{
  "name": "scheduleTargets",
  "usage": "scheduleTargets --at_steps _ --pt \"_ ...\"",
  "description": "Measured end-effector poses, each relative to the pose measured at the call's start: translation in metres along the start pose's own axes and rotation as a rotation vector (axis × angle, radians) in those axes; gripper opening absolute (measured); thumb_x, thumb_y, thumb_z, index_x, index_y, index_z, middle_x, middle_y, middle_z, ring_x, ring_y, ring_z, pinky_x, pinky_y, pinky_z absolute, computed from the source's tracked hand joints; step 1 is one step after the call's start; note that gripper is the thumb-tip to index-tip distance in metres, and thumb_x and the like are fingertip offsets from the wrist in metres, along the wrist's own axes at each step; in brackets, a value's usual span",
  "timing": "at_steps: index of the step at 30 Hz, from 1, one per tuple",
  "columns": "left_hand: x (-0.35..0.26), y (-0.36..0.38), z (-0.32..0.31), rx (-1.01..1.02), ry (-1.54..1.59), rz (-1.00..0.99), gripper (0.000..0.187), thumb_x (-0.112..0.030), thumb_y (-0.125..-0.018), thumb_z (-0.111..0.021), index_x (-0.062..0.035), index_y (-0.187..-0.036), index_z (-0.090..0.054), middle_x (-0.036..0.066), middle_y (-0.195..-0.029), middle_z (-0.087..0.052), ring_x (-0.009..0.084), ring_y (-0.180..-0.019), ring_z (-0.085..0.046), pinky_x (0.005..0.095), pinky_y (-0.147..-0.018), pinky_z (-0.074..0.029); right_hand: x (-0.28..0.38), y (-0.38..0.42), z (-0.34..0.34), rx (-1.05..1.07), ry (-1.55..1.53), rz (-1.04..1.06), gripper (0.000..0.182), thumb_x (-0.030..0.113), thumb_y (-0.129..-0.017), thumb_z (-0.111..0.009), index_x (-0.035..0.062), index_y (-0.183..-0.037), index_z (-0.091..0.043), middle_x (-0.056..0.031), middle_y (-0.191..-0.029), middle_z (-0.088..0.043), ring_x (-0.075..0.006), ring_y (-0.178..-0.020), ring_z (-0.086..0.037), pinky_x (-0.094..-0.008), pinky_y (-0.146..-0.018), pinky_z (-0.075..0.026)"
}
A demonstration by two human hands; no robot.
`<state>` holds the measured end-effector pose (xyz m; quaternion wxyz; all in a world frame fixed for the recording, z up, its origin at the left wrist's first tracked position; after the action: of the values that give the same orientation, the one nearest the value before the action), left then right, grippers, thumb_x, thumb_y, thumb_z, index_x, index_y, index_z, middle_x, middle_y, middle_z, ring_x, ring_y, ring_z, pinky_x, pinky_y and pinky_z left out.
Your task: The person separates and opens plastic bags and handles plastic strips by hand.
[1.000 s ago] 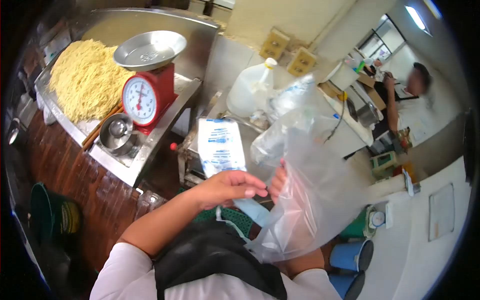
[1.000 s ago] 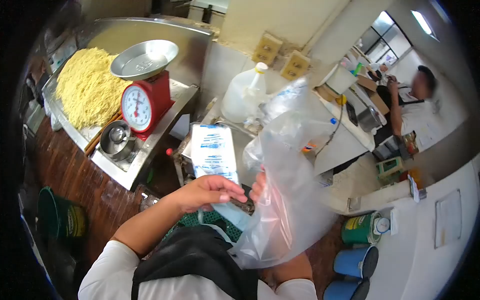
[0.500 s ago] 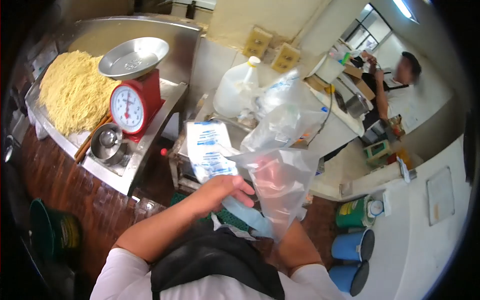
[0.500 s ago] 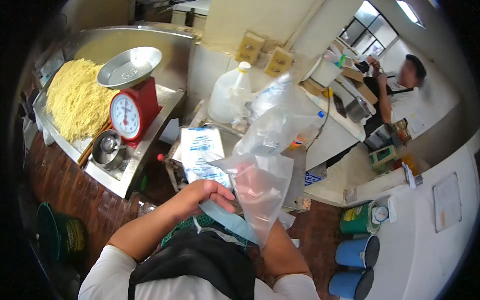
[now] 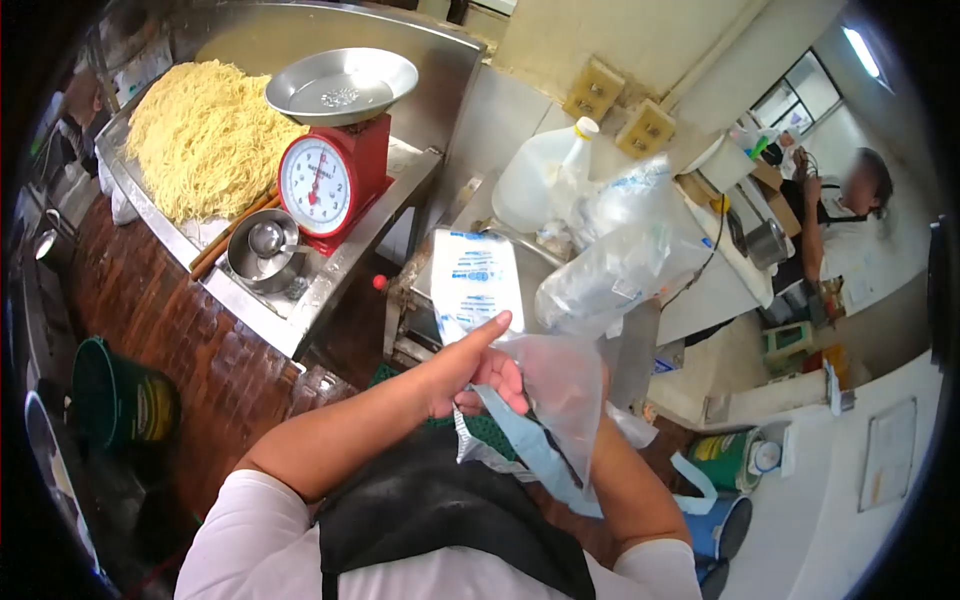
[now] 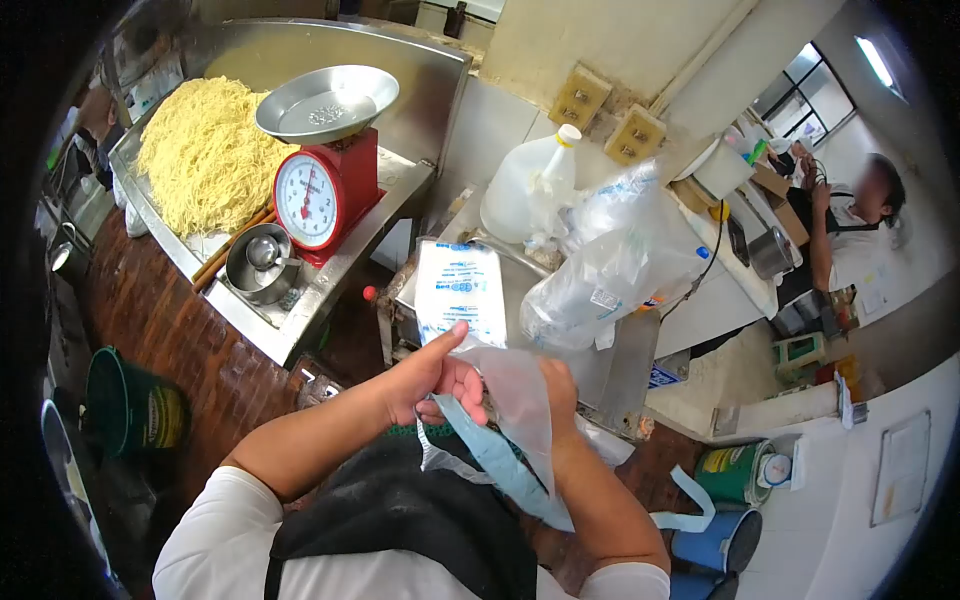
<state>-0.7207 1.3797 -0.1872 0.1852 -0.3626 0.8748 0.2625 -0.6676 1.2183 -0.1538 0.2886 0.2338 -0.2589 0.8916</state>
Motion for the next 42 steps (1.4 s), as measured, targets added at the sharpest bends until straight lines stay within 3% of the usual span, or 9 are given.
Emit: scheduleTargets --at_steps 7,13,14,20,23,26,29,34,42 --pt "0.007 -0.007 0.020 -0.097 -0.197 0.031 0.033 -0.032 -0.094 -0.048 -0.0036 -0.102 -0.063 0.016 -0.086 -0.071 0.0047 -0.035 -0.031 0.0196 -0.033 -0.023 0.006 0.007 0.014 -0.127 0.519 0.249 0.030 0.017 -0.069 -0.069 0.0144 -0.098 -0.067 -0.0018 -0.074 -0.056 -0.0213 -0.070 -0.059 -0.0381 -0.062 -0.045" --pt "0.003 0.009 0.020 -0.190 -0.273 0.032 0.025 -0.020 -0.091 -0.058 -0.0009 -0.106 -0.064 0.012 -0.085 -0.072 0.0057 -0.043 -0.047 0.0191 -0.037 -0.033 0.015 0.007 0.019 -0.217 0.436 -0.043 0.021 0.019 -0.081 -0.069 0.0138 -0.101 -0.069 -0.0031 -0.075 -0.059 -0.0242 -0.070 -0.061 -0.0374 -0.061 -0.048" --pt "0.012 0.001 0.033 -0.235 -0.223 -0.005 0.019 -0.016 -0.088 -0.064 -0.0009 -0.100 -0.067 0.009 -0.085 -0.072 0.0088 -0.057 -0.061 0.0202 -0.047 -0.044 0.014 0.009 0.019 -0.225 0.394 -0.100 0.020 0.019 -0.083 -0.068 0.0129 -0.102 -0.069 -0.0041 -0.076 -0.060 -0.0255 -0.071 -0.061 -0.0374 -0.062 -0.048" --pt "0.007 0.001 0.035 -0.125 -0.519 -0.125 0.013 -0.015 -0.088 -0.068 -0.0017 -0.091 -0.069 0.005 -0.086 -0.071 0.0122 -0.076 -0.065 0.0240 -0.070 -0.050 0.000 0.016 0.038 -0.262 0.034 -0.491 0.033 0.029 -0.083 -0.070 0.0099 -0.109 -0.066 -0.0133 -0.095 -0.068 -0.0285 -0.086 -0.066 -0.0362 -0.072 -0.052" --pt "0.009 0.006 0.018 -0.011 -0.715 -0.145 0.012 -0.013 -0.088 -0.069 -0.0012 -0.089 -0.068 0.002 -0.084 -0.070 0.0073 -0.081 -0.061 0.0243 -0.075 -0.049 0.040 -0.011 0.067 -0.417 0.452 0.035 0.042 0.034 -0.080 -0.072 0.0069 -0.111 -0.065 -0.0145 -0.099 -0.068 -0.0309 -0.089 -0.066 -0.0402 -0.076 -0.051" --pt "0.012 0.008 -0.011 0.069 -0.992 -0.144 0.018 -0.012 -0.088 -0.068 -0.0002 -0.102 -0.068 0.001 -0.087 -0.069 0.0070 -0.081 -0.059 0.0269 -0.076 -0.049 0.093 -0.038 0.069 -0.057 0.278 0.256 0.048 0.033 -0.078 -0.074 0.0079 -0.117 -0.060 -0.0123 -0.100 -0.068 -0.0319 -0.095 -0.065 -0.0429 -0.081 -0.049" --pt "0.027 -0.005 -0.007 0.198 -1.203 -0.408 0.020 -0.011 -0.088 -0.067 -0.0014 -0.106 -0.067 0.001 -0.090 -0.069 0.0082 -0.080 -0.059 0.0291 -0.077 -0.050 0.093 -0.038 0.042 0.812 0.259 -0.038 0.039 0.033 -0.077 -0.074 0.0068 -0.104 -0.064 -0.0117 -0.093 -0.069 -0.0326 -0.091 -0.066 -0.0440 -0.076 -0.050" --pt "0.014 0.014 -0.019 0.074 -1.281 -0.163 0.022 -0.023 -0.087 -0.068 -0.0028 -0.081 -0.065 0.006 -0.066 -0.060 0.0138 -0.064 -0.057 0.0325 -0.061 -0.045 0.067 -0.031 0.036 0.968 0.538 -0.081 0.027 0.031 -0.074 -0.073 0.0081 -0.089 -0.069 -0.0127 -0.085 -0.070 -0.0327 -0.082 -0.068 -0.0445 -0.071 -0.053" --pt "0.009 0.013 -0.013 0.066 -1.313 -0.212 0.021 -0.025 -0.086 -0.071 -0.0038 -0.084 -0.067 0.003 -0.069 -0.063 0.0093 -0.065 -0.055 0.0294 -0.062 -0.045 0.065 -0.025 0.034 0.809 0.418 -0.017 0.019 0.030 -0.078 -0.069 0.0116 -0.084 -0.068 -0.0114 -0.081 -0.067 -0.0340 -0.078 -0.066 -0.0456 -0.068 -0.052"
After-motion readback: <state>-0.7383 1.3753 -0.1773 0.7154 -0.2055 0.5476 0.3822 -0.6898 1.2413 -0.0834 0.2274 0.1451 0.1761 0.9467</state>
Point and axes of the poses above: each hand's wrist, its own y-axis away from the middle knuckle, its own z-axis out of the back of the hand, x = y × z, the point moved 3 cm from there along -y, towards the middle knuckle
